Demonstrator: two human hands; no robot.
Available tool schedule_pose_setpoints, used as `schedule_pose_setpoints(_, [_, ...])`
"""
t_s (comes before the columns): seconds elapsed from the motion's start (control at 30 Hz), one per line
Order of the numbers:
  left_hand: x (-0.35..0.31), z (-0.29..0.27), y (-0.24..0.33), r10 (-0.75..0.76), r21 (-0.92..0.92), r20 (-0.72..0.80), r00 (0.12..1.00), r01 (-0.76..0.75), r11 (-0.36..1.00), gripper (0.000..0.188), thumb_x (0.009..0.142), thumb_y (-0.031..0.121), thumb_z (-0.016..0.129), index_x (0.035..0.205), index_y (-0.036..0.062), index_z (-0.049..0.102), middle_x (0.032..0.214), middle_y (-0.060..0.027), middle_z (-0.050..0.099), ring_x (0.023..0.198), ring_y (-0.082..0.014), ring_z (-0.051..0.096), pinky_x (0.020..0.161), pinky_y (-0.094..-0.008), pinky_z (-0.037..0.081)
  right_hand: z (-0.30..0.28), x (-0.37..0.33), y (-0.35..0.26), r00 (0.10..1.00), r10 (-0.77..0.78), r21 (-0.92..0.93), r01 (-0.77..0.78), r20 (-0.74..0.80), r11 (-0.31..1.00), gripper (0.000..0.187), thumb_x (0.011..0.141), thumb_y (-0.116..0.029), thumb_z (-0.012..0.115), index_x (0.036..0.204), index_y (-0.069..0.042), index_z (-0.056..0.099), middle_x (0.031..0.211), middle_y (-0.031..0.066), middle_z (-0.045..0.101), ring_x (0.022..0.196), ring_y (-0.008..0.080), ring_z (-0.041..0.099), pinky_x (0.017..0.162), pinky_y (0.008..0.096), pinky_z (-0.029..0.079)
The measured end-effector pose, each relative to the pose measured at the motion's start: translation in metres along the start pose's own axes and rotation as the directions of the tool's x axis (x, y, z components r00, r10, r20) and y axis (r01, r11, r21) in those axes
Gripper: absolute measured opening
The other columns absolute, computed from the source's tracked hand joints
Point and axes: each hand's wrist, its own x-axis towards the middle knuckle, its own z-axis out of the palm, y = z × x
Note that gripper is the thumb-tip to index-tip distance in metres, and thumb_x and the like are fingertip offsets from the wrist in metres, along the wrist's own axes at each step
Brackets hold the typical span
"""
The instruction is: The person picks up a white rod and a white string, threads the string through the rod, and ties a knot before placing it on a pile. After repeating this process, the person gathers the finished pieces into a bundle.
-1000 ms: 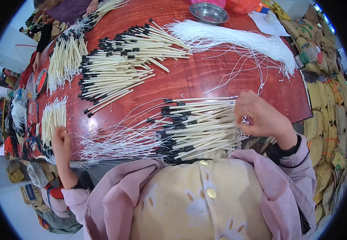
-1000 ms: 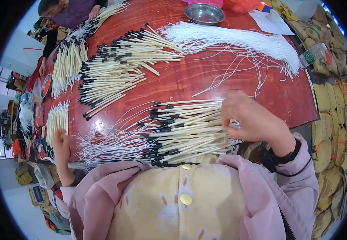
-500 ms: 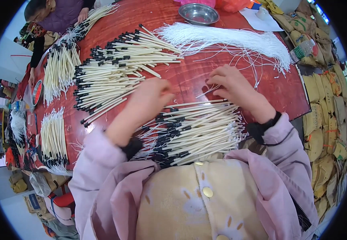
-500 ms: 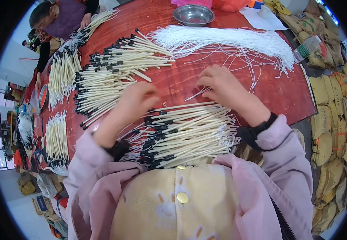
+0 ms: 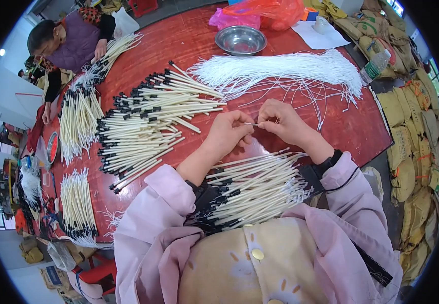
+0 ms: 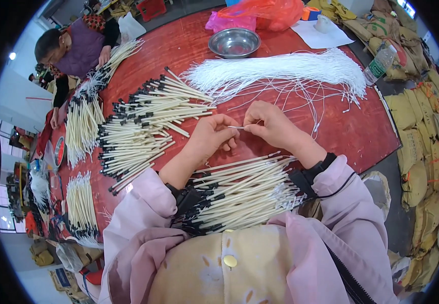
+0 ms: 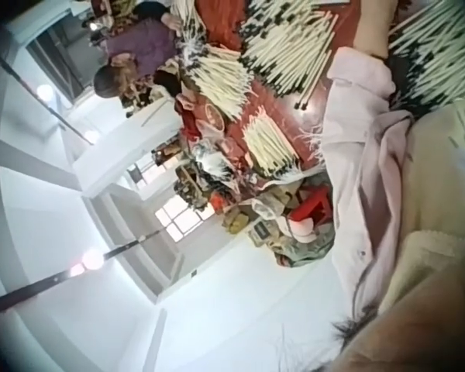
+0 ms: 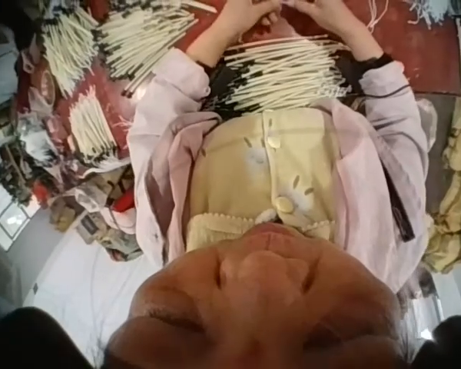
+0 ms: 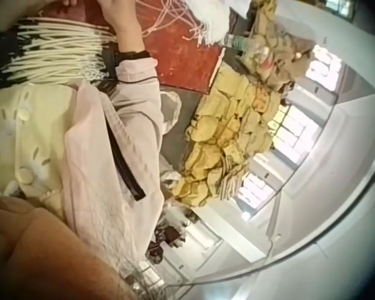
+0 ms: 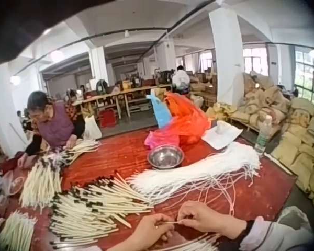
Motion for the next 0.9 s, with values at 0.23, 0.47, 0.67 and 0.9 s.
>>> schedule_pose_setpoints(0.23, [-0.005,0.003,0.013,0.002,-0.105,-0.066,0.998,-0.009,0.994,0.008,0.098,0.01,0.066,0.102,0.0039,0.063,0.083,-0.0017,0.068,0.063,-0.0063,0.062,0.051,-0.0198,0.046,0.004,0.0,0.006,0.996,0.029,0.132,-0.018,-0.082,0.991,0.008,0.08,-0.002,0.072,0.084,-0.002,0.065,0.087,0.0051,0.065,0.086,0.0191,0.06,0.077,0.0333,0.048])
schedule_pose_setpoints(0.47, [0.004,-0.005,0.01,0.135,-0.073,-0.254,0.958,-0.159,0.985,0.005,0.097,0.009,0.066,0.095,0.0055,0.063,0.074,0.0002,0.063,0.057,-0.0059,0.058,0.047,-0.0209,0.043,-0.001,0.01,0.007,0.974,-0.041,-0.123,0.014,-0.223,0.992,0.011,0.078,0.0,0.071,0.08,-0.002,0.061,0.08,0.0068,0.062,0.082,0.0235,0.06,0.075,0.0362,0.047])
schedule_pose_setpoints(0.67, [-0.001,0.019,0.01,0.655,0.351,-0.075,0.752,-0.595,0.723,0.004,0.099,0.008,0.063,0.096,0.006,0.062,0.083,0.0006,0.064,0.063,-0.0049,0.058,0.052,-0.0194,0.044,0.006,0.022,-0.001,0.943,-0.11,-0.348,-0.006,-0.313,0.937,0.008,0.077,0.0,0.069,0.077,-0.002,0.061,0.077,0.012,0.062,0.08,0.0328,0.062,0.076,0.0439,0.048])
schedule_pose_setpoints(0.9, [-0.012,0.015,0.024,0.464,0.16,0.02,0.886,-0.461,0.873,0.004,0.101,0.009,0.062,0.1,0.0053,0.061,0.089,-0.0038,0.067,0.061,-0.0073,0.06,0.053,-0.0187,0.047,0.009,0.022,0.004,0.943,-0.096,-0.365,-0.028,-0.318,0.93,0.006,0.078,-0.001,0.069,0.077,-0.002,0.062,0.08,0.0126,0.064,0.081,0.034,0.063,0.08,0.0451,0.048])
